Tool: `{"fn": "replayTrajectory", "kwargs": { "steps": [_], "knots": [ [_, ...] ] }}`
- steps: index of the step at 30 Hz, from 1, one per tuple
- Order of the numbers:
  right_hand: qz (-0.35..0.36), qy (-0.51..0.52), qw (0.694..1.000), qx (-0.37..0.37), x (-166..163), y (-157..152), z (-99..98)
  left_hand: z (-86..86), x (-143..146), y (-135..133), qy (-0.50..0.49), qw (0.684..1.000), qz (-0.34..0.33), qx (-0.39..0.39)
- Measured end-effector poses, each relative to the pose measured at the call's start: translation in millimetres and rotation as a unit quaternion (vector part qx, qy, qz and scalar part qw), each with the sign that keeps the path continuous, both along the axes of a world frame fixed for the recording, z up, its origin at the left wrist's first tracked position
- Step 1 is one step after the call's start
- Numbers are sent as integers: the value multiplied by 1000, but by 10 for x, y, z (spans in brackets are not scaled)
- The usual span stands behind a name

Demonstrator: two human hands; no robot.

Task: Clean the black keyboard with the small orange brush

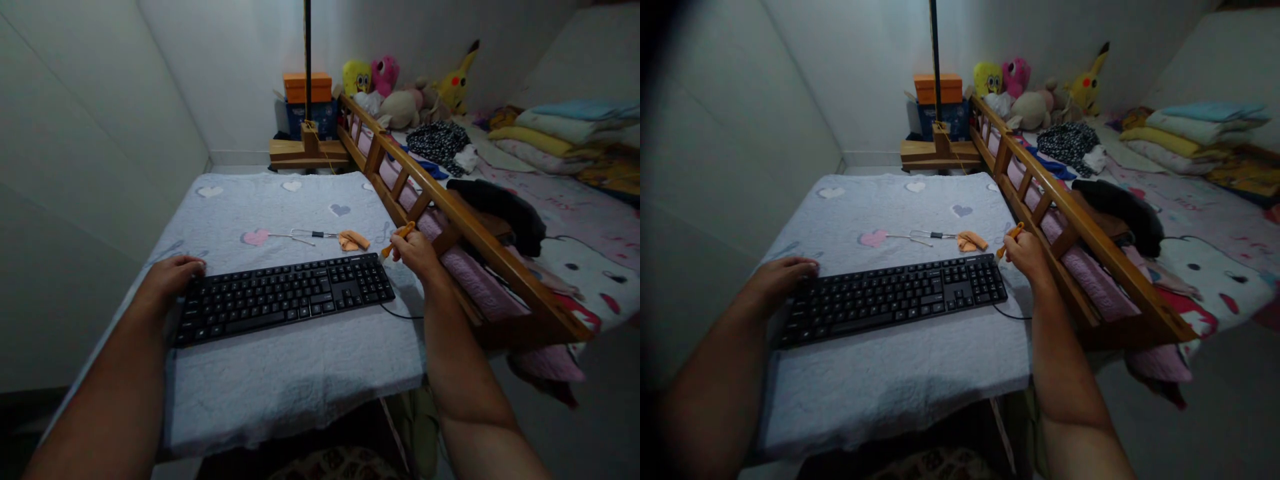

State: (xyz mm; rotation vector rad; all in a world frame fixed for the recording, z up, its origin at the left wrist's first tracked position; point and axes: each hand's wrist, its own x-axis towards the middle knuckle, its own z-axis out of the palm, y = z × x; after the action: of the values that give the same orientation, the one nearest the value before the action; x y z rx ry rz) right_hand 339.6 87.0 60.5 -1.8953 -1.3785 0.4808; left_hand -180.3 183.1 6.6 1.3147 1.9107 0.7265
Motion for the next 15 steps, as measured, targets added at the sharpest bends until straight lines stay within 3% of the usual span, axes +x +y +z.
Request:
{"fn": "replayTrajectory", "kwargs": {
  "steps": [4,8,15],
  "knots": [
    [-19,47,996,75,-19,16,1,-15,3,-8,40,999,14,15],
    [-22,89,994,66,-27,10,-82,-17,29,-80,55,997,29,37],
    [-1,15,997,72,-90,-24,-212,-37,51,-190,12,998,16,64]
  ]
}}
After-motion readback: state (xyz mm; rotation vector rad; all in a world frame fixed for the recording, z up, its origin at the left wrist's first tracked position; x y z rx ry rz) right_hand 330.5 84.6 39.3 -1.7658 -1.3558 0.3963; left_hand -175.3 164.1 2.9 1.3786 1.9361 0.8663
